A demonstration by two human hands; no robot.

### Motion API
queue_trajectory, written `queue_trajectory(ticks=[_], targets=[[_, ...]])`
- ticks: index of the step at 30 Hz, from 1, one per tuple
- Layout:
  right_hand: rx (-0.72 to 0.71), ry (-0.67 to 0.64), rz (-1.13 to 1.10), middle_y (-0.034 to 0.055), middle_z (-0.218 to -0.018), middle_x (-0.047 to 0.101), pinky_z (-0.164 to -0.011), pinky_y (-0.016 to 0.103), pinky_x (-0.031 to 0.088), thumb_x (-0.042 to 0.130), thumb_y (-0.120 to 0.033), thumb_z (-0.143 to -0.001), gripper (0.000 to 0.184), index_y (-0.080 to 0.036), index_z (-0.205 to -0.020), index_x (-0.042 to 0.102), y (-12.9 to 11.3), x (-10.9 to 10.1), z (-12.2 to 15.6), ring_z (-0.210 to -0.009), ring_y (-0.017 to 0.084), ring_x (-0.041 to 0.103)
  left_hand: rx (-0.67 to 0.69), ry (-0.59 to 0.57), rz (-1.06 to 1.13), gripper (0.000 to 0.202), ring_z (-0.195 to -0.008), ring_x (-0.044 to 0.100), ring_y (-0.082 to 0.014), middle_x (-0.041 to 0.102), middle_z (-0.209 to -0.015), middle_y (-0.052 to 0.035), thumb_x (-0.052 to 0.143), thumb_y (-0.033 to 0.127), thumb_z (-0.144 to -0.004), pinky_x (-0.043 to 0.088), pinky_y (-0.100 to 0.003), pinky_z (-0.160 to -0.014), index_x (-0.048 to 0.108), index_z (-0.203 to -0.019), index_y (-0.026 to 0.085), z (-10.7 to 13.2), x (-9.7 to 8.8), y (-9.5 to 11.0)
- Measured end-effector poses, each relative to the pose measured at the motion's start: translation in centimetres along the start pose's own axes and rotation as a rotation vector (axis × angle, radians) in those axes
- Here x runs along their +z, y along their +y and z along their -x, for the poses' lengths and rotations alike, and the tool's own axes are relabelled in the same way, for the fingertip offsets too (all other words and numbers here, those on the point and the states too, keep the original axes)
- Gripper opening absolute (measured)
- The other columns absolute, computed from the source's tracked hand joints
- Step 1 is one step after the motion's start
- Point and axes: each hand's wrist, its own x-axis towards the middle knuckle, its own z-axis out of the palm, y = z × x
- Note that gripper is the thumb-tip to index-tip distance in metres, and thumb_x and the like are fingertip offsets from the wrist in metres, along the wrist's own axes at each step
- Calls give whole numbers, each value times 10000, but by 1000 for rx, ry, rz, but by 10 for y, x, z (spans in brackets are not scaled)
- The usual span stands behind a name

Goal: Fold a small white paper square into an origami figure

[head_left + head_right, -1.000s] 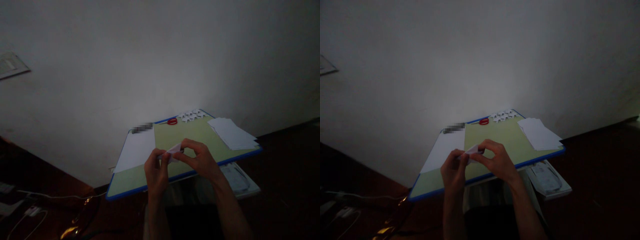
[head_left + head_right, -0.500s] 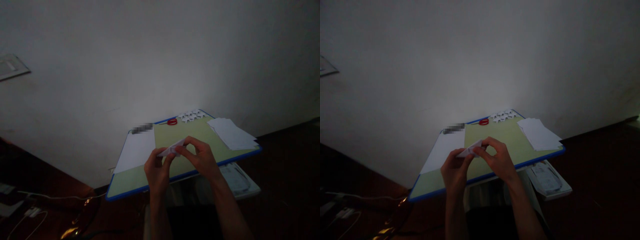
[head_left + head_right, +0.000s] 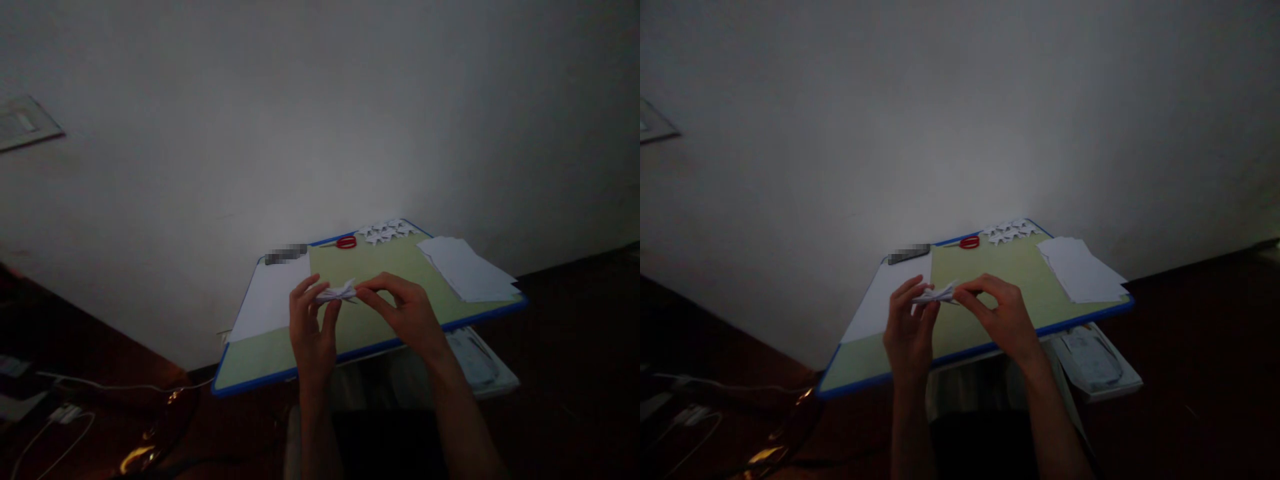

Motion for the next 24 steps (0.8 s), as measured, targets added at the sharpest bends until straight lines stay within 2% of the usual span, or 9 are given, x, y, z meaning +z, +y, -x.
queue_trajectory(ticks=[3, 5, 12, 15, 20, 24], targets=[[30, 5, -36, 27, -911, 793, -822, 360, 573, 784, -354, -911, 98, -258, -932, 792, 1, 1, 0, -865, 219, 726, -59, 49, 134, 642, -1159, 698, -224, 629, -1419, -94, 809, 290, -896, 598, -395, -996, 518, -1464, 361, 0, 4, -3], [26, 0, -40, 29, -927, 792, -833, 368, 581, 791, -344, -906, 98, -260, -956, 796, 2, 1, 0, -875, 220, 728, -90, 72, 162, 756, -1142, 722, -232, 647, -1421, -110, 835, 322, -873, 608, -397, -984, 447, -1520, 361, 0, 5, -5], [28, -38, -86, 48, -1120, 749, -943, 389, 563, 741, -286, -950, 186, -285, -1132, 777, 11, 4, 1, -1031, 219, 701, -201, 68, 175, 671, -1231, 700, -268, 663, -1432, -164, 832, 344, -874, 599, -420, -1016, 540, -1473, 265, 2, 5, -6], [27, -72, -75, 46, -1066, 726, -910, 378, 564, 716, -280, -965, 127, -273, -1076, 778, 15, 6, 1, -1005, 215, 690, -225, 61, 235, 668, -1268, 688, -280, 665, -1437, -167, 835, 327, -869, 598, -417, -1025, 551, -1468, 246, 2, 7, -5], [-6, -42, -19, 45, -1023, 698, -869, 354, 560, 704, -288, -976, 92, -257, -1023, 777, 15, 8, 0, -955, 198, 677, -235, 51, 205, 551, -1126, 749, -257, 748, -1295, -139, 819, 342, -880, 621, -405, -973, 633, -1382, 212, 3, 7, -5], [-29, -21, -2, 45, -1056, 689, -862, 334, 561, 699, -279, -981, 113, -265, -1064, 774, 14, 8, -1, -962, 186, 673, -204, 35, 126, 451, -1096, 734, -239, 730, -1291, -125, 797, 379, -896, 606, -368, -949, 681, -1302, 219, 4, 2, -9]])
